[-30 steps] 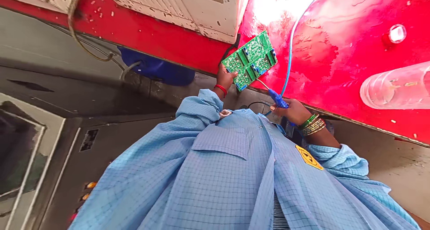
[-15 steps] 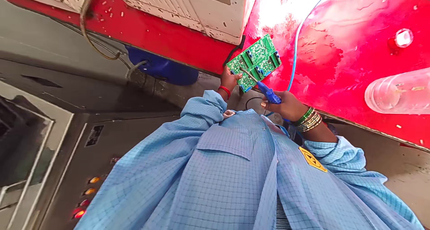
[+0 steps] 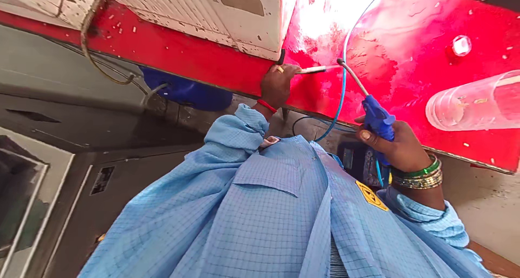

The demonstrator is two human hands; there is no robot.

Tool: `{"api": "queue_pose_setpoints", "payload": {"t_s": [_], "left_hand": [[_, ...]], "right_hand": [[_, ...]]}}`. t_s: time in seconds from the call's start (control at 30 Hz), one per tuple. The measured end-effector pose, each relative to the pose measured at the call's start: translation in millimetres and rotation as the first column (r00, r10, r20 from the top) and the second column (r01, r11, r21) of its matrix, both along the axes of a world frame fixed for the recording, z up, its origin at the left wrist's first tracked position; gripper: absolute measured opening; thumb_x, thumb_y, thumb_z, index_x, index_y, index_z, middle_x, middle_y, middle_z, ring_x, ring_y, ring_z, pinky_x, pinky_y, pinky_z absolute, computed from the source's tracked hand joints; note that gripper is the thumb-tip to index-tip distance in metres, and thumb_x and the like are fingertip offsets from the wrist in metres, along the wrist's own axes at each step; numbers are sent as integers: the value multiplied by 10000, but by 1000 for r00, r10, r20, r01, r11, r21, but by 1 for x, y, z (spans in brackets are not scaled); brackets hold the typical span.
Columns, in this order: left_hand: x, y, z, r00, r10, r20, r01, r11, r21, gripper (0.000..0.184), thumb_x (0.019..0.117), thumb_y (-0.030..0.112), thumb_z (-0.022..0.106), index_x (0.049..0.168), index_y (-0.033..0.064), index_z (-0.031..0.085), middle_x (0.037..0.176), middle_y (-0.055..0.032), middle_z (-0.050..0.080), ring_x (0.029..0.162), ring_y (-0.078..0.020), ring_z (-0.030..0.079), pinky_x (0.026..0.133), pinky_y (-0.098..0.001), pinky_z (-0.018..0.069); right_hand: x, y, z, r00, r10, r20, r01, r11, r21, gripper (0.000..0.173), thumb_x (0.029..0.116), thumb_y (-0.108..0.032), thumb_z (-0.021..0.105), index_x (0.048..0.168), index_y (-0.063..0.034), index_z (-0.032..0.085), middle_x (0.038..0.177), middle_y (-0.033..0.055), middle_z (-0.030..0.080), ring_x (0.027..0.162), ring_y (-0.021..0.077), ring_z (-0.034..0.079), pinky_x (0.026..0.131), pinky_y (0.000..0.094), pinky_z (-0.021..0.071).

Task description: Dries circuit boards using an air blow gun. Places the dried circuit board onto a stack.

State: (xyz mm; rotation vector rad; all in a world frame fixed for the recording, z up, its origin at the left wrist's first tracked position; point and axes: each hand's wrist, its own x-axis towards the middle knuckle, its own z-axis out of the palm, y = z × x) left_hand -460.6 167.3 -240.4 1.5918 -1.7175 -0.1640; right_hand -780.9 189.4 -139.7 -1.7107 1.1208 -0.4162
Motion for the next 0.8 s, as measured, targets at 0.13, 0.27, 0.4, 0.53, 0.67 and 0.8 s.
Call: {"api": "queue_pose_setpoints", "payload": {"t_s": [0.13,0.27,0.4,0.53,0.67,0.8], "left_hand": [[-1,11,-24,961,-204,187,235,959,-160,224,980,-25,549,1049,9,759,1071,-201,751,1020,-395,710,935,-537,533],[3,31,-52,940,-260,222,307,927,-215,217,996,-4,550,1084,34,744,1072,-188,752,1057,-380,704,993,-546,499],[4,44,-82,939,-141,315,231,934,-272,230,1011,30,536,1139,124,703,1126,-105,753,1192,-302,654,1125,-568,340],[0,49,-93,952,-5,305,90,960,-265,245,1010,79,526,1209,134,659,1264,-122,707,1301,-339,581,1136,-613,282],[2,53,-97,989,-48,137,71,983,-167,317,994,71,512,1273,15,654,1349,-240,638,1350,-499,498,1155,-632,292],[8,53,-102,988,-134,79,147,971,-190,286,996,22,522,1243,-51,647,1323,-305,622,1329,-508,511,1160,-521,370]], "right_hand": [[-8,8,-11,995,5,-98,3,997,83,456,855,-456,703,1158,-117,688,818,-115,662,702,-49,603,662,182,523],[-9,18,-25,980,63,-187,-26,981,192,524,845,-520,704,1183,-119,691,862,-74,669,733,-18,604,688,231,526],[-6,22,-30,956,149,-254,-77,959,272,496,860,-494,704,1194,-128,686,899,-42,667,749,9,596,697,267,511],[0,22,-33,927,272,-256,-176,923,343,472,865,-488,691,1170,-128,690,917,-34,671,779,28,610,723,293,519],[11,17,-34,893,357,-272,-233,886,400,460,870,-483,688,1167,-132,693,922,-17,675,794,61,619,737,342,521],[20,10,-36,881,387,-273,-255,873,415,444,884,-465,690,1168,-123,686,885,-23,660,745,49,600,695,320,510]]}}
